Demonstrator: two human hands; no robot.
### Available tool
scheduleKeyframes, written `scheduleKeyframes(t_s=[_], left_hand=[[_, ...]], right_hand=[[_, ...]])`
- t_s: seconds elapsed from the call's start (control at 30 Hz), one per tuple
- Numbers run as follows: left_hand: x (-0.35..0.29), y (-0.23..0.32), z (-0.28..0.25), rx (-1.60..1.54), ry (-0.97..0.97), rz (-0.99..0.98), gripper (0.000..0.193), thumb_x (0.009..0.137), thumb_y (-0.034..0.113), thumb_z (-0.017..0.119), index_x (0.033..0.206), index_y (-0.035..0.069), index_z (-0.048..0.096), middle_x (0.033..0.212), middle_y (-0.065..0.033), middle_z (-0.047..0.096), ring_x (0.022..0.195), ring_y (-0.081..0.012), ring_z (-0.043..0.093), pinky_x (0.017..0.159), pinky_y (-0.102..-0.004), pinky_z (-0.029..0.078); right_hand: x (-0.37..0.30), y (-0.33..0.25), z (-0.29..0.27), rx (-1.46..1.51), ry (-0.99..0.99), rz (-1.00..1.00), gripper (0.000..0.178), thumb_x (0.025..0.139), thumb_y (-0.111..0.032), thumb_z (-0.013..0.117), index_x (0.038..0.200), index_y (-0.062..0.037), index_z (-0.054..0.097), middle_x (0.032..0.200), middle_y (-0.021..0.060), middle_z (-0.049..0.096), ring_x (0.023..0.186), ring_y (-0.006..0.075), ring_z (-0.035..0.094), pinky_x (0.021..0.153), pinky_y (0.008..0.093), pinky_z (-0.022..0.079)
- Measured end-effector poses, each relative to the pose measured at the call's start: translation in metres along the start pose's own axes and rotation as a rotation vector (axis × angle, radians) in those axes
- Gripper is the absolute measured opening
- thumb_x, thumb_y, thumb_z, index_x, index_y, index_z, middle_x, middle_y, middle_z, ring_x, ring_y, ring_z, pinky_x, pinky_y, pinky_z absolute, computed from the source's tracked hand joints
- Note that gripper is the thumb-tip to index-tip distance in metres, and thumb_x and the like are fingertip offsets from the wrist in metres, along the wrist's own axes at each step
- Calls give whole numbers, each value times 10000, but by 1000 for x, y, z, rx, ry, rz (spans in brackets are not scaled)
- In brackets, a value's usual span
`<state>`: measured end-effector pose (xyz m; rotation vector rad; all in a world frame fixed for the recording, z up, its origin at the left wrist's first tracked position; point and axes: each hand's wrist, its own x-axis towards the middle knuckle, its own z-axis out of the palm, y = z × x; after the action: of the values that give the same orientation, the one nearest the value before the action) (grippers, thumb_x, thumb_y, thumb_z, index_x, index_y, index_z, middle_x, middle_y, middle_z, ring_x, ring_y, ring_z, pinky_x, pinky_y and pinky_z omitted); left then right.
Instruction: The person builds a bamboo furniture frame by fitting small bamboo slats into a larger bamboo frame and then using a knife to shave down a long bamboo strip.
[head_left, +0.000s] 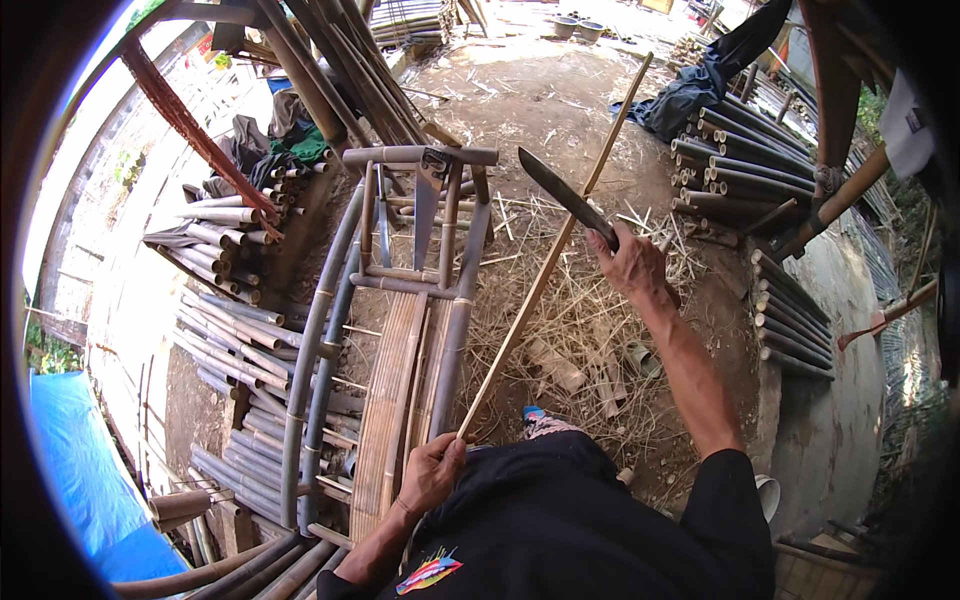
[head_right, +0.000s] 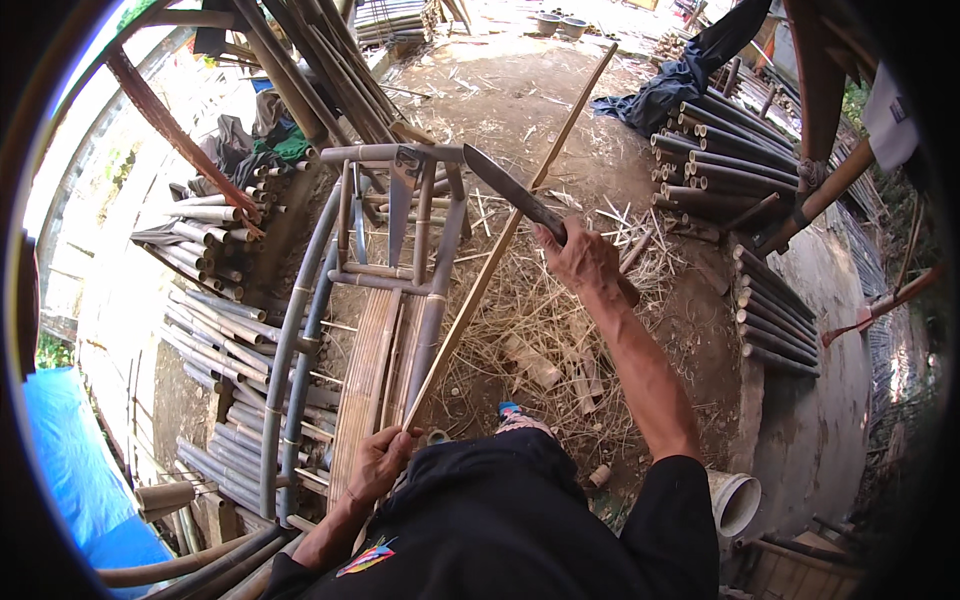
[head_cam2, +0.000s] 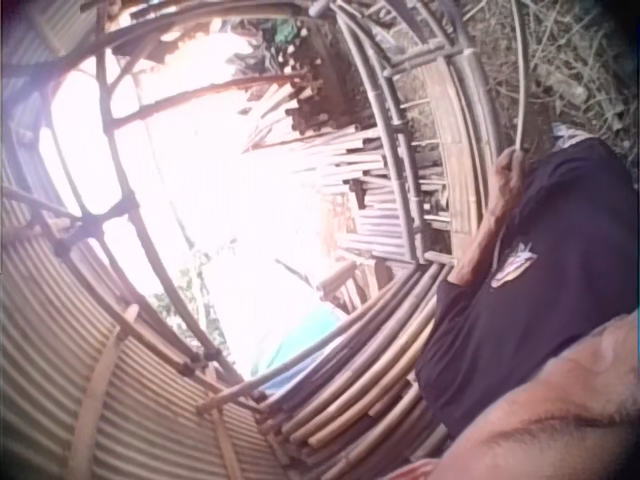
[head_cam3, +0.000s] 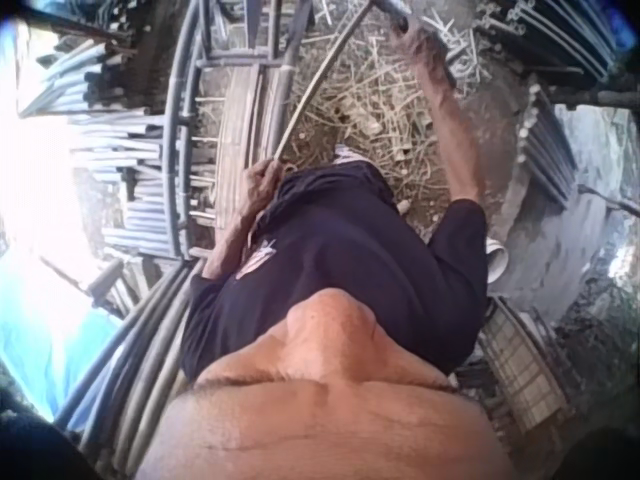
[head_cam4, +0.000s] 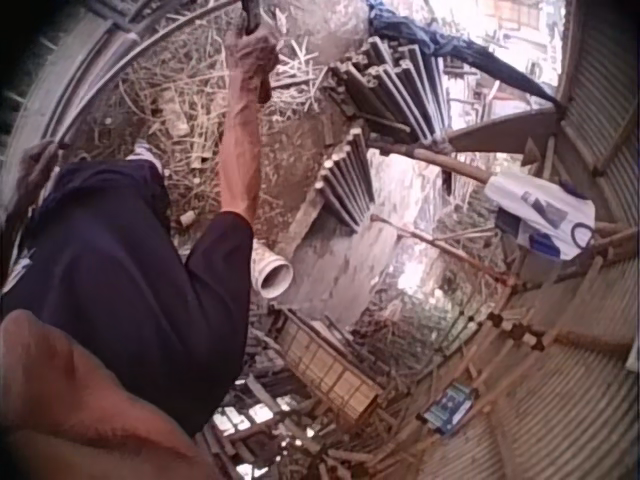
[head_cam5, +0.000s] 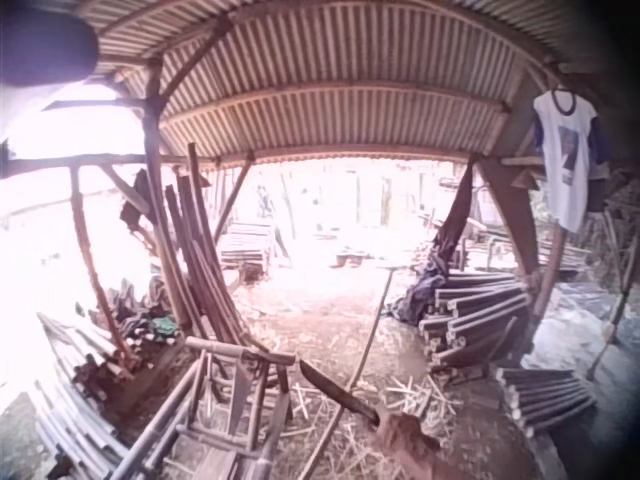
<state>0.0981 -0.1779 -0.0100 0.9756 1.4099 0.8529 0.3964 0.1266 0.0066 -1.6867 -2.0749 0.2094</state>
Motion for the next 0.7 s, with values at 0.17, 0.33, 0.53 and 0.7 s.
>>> scheduleKeyframes(t_s=[0.17,0.33,0.53,0.7], left_hand=[[5,4,-8,83,-23,16,334,994,273,524,1076,-28,645,699,55,483,624,-37,427,552,-203,360],[-3,6,-13,-75,-79,-4,363,988,306,539,1102,-28,626,687,44,494,608,-37,436,533,-198,358],[84,60,7,-278,-102,1,394,1004,345,493,1054,-31,599,615,40,459,461,-29,370,403,-193,272],[98,67,14,-251,-51,59,326,1014,273,479,969,-17,623,585,48,451,477,-29,375,425,-203,282]], right_hand=[[-15,2,23,-64,193,-760,628,891,-711,379,732,-122,524,509,10,490,374,107,420,310,314,385],[15,25,-17,2,29,82,672,913,-720,254,812,-116,531,495,-52,384,368,70,346,302,284,333],[-79,-78,34,95,-71,-299,658,895,-718,352,764,-98,528,540,37,514,435,150,536,383,337,485],[-91,-99,39,97,29,-350,604,897,-682,422,785,-99,530,572,63,558,483,208,598,437,380,496]])
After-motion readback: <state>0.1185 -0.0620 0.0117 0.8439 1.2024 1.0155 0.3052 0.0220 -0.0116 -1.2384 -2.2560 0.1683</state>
